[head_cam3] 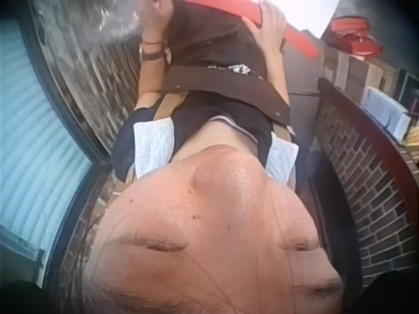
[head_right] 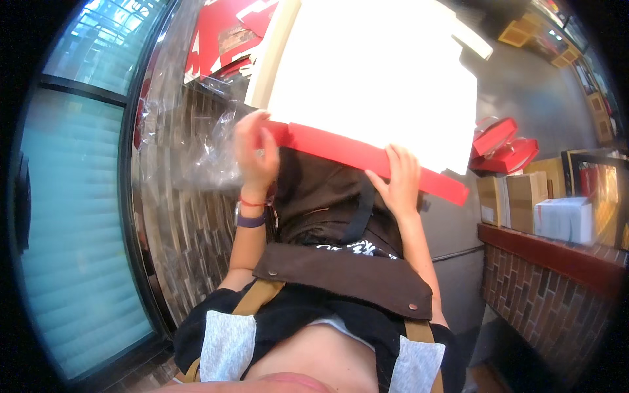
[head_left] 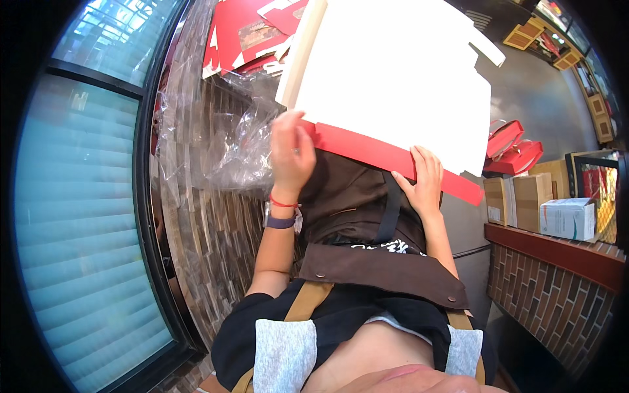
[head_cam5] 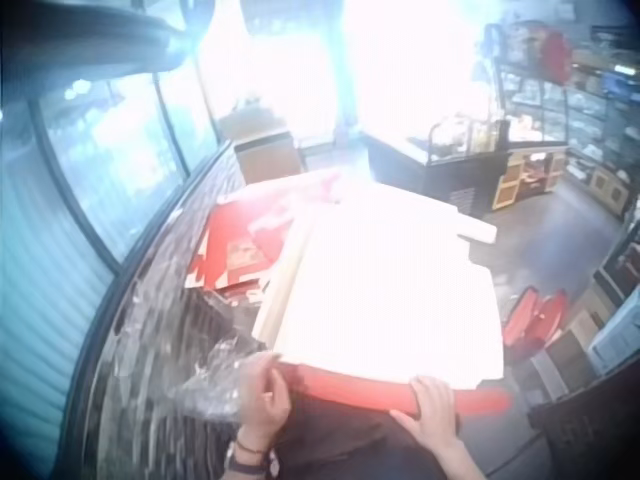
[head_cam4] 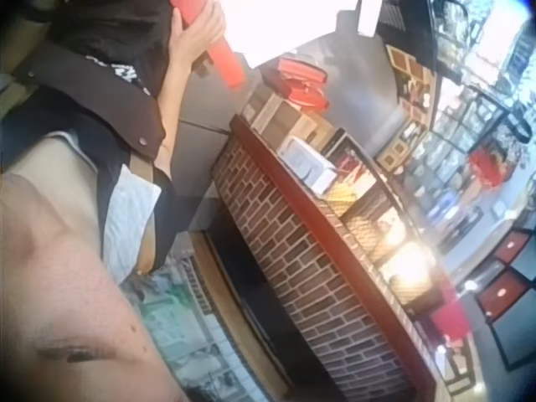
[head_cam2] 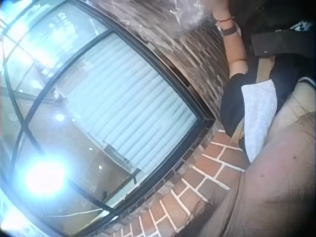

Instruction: The person assembles a red and white cardboard box by hand, folding the side flaps and tucking them into slots to form the base. They then pick up a red lid with a gold design and place it on top of the assembled box.

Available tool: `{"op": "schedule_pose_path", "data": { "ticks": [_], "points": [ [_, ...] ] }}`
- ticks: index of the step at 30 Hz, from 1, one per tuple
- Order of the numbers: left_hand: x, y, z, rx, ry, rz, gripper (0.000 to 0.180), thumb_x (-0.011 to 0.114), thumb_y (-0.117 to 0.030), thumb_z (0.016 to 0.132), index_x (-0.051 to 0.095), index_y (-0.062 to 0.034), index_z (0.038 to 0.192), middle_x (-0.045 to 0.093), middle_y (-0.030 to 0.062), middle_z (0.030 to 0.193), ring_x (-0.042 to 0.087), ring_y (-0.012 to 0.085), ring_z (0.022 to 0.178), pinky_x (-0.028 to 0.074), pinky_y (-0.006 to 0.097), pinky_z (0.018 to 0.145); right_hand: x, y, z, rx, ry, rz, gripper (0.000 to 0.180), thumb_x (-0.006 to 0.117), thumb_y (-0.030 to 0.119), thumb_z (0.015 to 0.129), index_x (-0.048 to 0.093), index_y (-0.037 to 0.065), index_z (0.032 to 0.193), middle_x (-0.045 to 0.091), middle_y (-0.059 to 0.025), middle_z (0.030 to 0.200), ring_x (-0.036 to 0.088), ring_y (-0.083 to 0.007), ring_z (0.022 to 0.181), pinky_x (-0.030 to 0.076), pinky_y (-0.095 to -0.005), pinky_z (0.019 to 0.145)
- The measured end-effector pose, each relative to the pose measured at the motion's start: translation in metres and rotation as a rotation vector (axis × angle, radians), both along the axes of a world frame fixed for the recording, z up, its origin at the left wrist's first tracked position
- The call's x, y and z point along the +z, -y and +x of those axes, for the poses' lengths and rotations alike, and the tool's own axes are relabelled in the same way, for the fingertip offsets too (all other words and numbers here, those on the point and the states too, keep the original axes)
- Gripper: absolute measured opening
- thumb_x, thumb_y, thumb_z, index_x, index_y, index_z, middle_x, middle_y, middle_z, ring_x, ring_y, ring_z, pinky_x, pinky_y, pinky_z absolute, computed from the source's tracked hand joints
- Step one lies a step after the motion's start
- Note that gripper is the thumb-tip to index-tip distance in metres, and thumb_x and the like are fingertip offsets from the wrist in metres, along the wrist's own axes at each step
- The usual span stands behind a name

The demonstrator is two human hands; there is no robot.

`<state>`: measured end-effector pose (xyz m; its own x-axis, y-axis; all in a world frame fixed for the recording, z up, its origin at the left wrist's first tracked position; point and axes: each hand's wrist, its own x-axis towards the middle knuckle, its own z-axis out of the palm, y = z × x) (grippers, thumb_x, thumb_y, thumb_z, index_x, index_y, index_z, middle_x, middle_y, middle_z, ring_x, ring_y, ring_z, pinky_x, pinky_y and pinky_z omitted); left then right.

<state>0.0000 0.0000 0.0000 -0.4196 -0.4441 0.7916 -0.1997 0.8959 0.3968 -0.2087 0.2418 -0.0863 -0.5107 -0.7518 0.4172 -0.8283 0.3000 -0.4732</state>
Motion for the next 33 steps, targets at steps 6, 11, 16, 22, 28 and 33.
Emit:
{"op": "schedule_pose_path", "data": {
  "ticks": [6, 11, 16, 22, 28, 33],
  "points": [
    [-0.004, 0.009, 0.036, 0.142, -0.373, 0.474, 0.039, 0.058, 0.006, 0.102, 0.051, 0.0031, 0.140, 0.067, 0.0165, 0.129, 0.072, 0.0262, 0.113, 0.055, 0.040, 0.103, 0.010, 0.000, -0.002, 0.005, -0.034, 0.016, 0.072, 0.090, 0.037, 0.081, 0.064, 0.004, 0.138, 0.062, -0.0126, 0.138, 0.056, -0.0346, 0.131, 0.040, -0.0499, 0.113],
    [0.004, 0.006, 0.053, 0.329, -0.257, 0.299, 0.041, 0.062, 0.003, 0.101, 0.054, 0.0014, 0.140, 0.062, 0.0177, 0.136, 0.062, 0.0304, 0.127, 0.050, 0.043, 0.112, 0.019, 0.005, -0.004, 0.032, -0.064, 0.053, 0.072, 0.093, 0.032, 0.073, 0.065, 0.004, 0.133, 0.064, -0.0115, 0.132, 0.059, -0.0349, 0.124, 0.043, -0.0505, 0.109],
    [0.022, -0.014, 0.038, 0.558, -0.083, -0.239, 0.044, 0.071, 0.002, 0.090, 0.062, 0.0000, 0.133, 0.054, 0.0208, 0.139, 0.049, 0.0397, 0.132, 0.042, 0.056, 0.112, 0.022, 0.004, -0.003, 0.047, -0.138, -0.036, 0.067, 0.093, 0.029, 0.070, 0.068, 0.003, 0.126, 0.066, -0.0123, 0.122, 0.061, -0.0348, 0.113, 0.045, -0.0493, 0.103],
    [0.011, -0.075, -0.006, 0.141, -0.021, -0.367, 0.027, 0.075, -0.008, 0.084, 0.077, -0.0147, 0.110, 0.062, 0.0099, 0.125, 0.053, 0.0347, 0.123, 0.041, 0.050, 0.103, 0.022, 0.004, -0.004, 0.077, -0.129, -0.073, 0.068, 0.093, 0.024, 0.068, 0.069, 0.003, 0.128, 0.067, -0.0101, 0.123, 0.062, -0.0314, 0.117, 0.044, -0.0486, 0.106],
    [0.002, -0.127, -0.037, -0.789, 0.241, -0.176, 0.029, 0.076, -0.002, 0.081, 0.073, -0.0005, 0.109, 0.072, 0.0146, 0.115, 0.075, 0.0348, 0.104, 0.064, 0.043, 0.086, 0.015, 0.005, -0.001, 0.097, -0.136, -0.104, 0.066, 0.090, 0.023, 0.070, 0.069, 0.003, 0.129, 0.068, -0.0106, 0.122, 0.063, -0.0312, 0.117, 0.045, -0.0505, 0.107],
    [-0.006, -0.143, -0.047, -0.457, 0.658, 0.020, 0.064, 0.078, -0.012, 0.086, 0.058, -0.0040, 0.147, 0.048, 0.0261, 0.155, 0.048, 0.0497, 0.144, 0.040, 0.065, 0.117, 0.010, 0.004, -0.004, 0.081, -0.176, -0.149, 0.065, 0.085, 0.020, 0.071, 0.068, 0.004, 0.131, 0.068, -0.0114, 0.123, 0.064, -0.0317, 0.116, 0.047, -0.0501, 0.106]
  ]
}}
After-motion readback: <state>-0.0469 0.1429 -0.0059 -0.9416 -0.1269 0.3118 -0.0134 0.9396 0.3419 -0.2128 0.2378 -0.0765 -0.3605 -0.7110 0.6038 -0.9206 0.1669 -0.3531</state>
